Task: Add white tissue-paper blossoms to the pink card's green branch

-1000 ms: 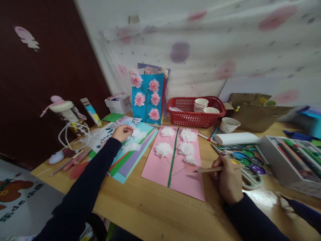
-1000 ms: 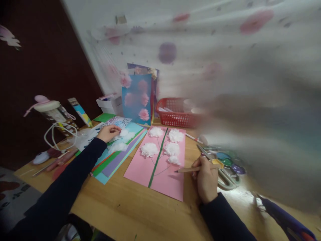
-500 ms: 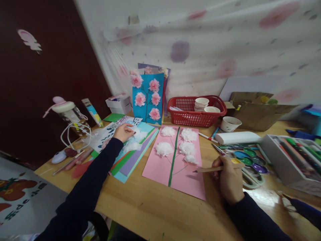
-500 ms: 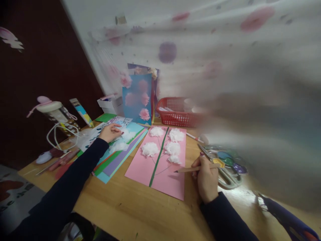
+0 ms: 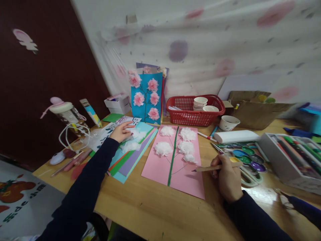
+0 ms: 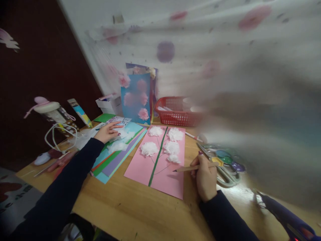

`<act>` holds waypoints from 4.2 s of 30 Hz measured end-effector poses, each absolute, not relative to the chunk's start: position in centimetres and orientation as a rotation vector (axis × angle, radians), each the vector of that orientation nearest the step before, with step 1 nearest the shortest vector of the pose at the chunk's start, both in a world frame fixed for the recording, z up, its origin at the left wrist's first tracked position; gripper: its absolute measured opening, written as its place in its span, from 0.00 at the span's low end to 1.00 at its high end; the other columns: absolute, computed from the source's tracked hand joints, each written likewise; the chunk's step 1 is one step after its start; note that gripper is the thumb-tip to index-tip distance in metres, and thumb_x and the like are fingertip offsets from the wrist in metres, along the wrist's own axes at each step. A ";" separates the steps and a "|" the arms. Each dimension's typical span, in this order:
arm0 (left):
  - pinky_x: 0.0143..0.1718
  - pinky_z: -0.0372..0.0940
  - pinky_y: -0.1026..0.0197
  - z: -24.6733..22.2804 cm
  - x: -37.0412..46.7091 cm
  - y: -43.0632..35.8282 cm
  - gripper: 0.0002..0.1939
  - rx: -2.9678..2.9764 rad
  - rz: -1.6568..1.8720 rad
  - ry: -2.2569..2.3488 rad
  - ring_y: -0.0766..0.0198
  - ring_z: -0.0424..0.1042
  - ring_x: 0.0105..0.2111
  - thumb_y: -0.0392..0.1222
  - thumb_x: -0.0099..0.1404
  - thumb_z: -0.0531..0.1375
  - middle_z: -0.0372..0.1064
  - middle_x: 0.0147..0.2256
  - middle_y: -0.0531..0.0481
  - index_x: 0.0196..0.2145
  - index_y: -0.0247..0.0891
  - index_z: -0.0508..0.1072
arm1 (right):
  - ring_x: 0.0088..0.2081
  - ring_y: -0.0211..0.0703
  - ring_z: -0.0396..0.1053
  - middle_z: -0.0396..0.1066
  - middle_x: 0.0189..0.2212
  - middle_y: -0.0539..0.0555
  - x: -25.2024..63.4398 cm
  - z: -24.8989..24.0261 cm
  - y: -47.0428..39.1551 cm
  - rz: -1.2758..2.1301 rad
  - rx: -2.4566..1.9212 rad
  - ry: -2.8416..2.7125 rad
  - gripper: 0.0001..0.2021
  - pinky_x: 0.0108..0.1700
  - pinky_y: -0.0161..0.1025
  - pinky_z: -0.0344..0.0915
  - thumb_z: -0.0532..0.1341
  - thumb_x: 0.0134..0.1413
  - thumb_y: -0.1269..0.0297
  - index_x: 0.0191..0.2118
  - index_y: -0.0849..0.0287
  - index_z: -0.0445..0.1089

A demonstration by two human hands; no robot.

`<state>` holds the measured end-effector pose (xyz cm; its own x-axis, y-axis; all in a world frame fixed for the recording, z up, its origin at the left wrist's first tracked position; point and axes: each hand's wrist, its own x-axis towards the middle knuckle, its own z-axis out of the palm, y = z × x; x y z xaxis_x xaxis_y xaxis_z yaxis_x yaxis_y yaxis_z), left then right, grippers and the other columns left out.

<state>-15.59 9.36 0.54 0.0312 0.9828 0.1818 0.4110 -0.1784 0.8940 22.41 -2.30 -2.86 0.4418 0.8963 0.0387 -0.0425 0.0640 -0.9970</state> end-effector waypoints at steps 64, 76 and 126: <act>0.43 0.65 0.58 -0.3 3.2 0.1 0.20 1.238 0.862 0.926 0.63 0.75 0.35 0.27 0.53 0.61 0.76 0.35 0.44 0.44 0.31 0.68 | 0.12 0.34 0.57 0.59 0.09 0.46 21.7 -2.8 -2.7 1.033 -1.100 -0.693 0.19 0.14 0.31 0.54 0.59 0.49 0.49 0.17 0.58 0.63; 0.41 0.66 0.59 -0.9 3.0 0.3 0.24 1.223 0.888 0.864 0.65 0.75 0.34 0.30 0.50 0.65 0.75 0.39 0.42 0.45 0.32 0.66 | 0.11 0.32 0.55 0.58 0.10 0.45 22.0 -2.1 -2.7 0.992 -1.048 -0.579 0.16 0.14 0.31 0.53 0.57 0.49 0.55 0.17 0.56 0.59; 0.37 0.64 0.59 -1.6 4.7 1.6 0.27 2.026 0.870 1.212 0.61 0.74 0.32 0.35 0.55 0.64 0.79 0.32 0.49 0.53 0.37 0.65 | 0.16 0.35 0.62 0.64 0.13 0.47 22.1 -3.4 -2.5 0.638 -1.233 -1.105 0.23 0.20 0.34 0.57 0.51 0.60 0.46 0.21 0.57 0.64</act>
